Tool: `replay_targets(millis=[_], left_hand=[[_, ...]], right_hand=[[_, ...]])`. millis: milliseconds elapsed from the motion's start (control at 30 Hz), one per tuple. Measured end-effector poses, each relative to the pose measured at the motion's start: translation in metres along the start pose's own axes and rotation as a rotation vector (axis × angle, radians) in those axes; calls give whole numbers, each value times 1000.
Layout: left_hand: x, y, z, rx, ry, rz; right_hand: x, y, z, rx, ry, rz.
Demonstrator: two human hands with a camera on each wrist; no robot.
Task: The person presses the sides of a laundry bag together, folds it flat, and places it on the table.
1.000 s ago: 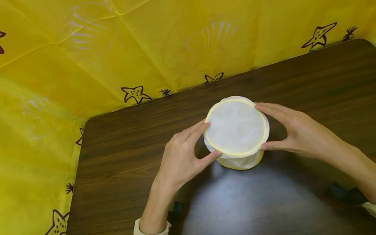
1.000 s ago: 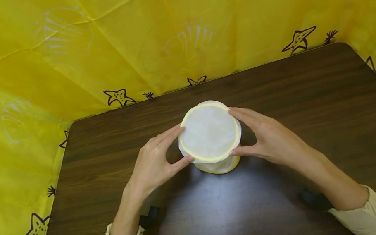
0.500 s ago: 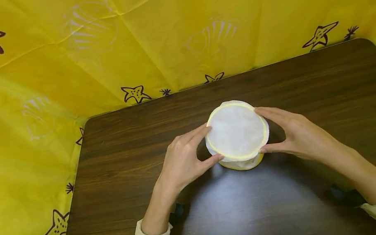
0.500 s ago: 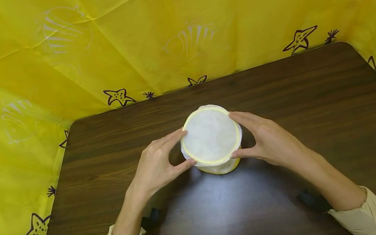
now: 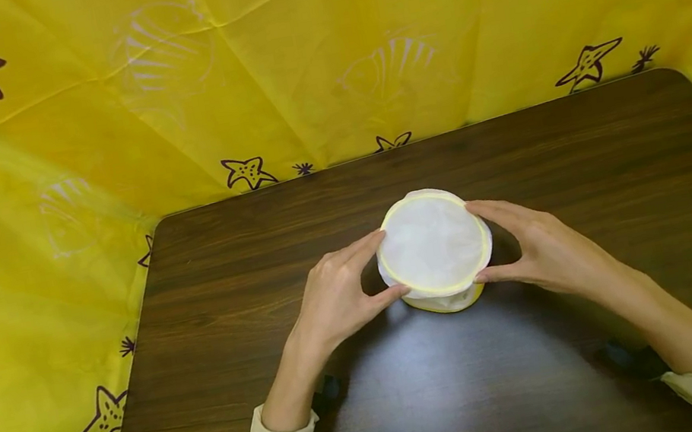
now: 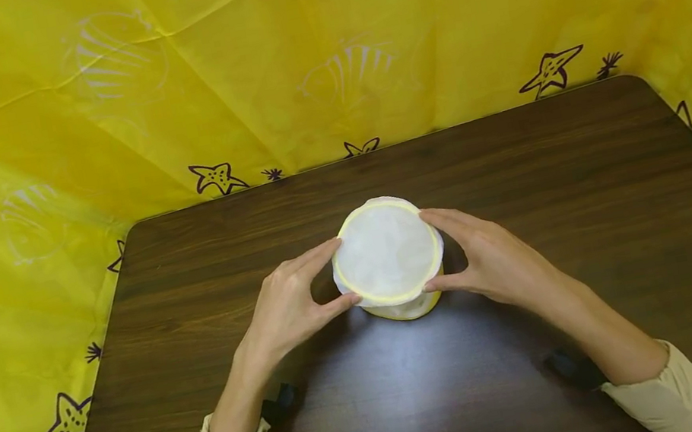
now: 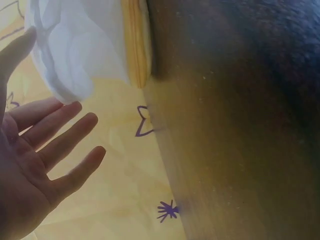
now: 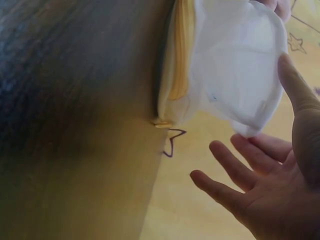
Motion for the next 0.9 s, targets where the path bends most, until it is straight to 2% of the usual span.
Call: replay_targets(millis=[333,667,900], left_hand=[[1,3,1,29,-14,-18],[2,9,-2,48,-43,-56],[3,15,-2,72,-46,-84]], right_hand=[[-3,4,0,8,-6,8],[-4,7,1,40,22,13],[-6,11,3,70,-4,77]])
Point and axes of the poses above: each hand's wrist, its own z-axis away from the middle knuckle, its own y-axis out of the palm, x = y × z, the point moved 4 cm from there along -z, towards the middle knuckle, and after that the axes turned 2 degrees about -z, right-handed, at the moved point
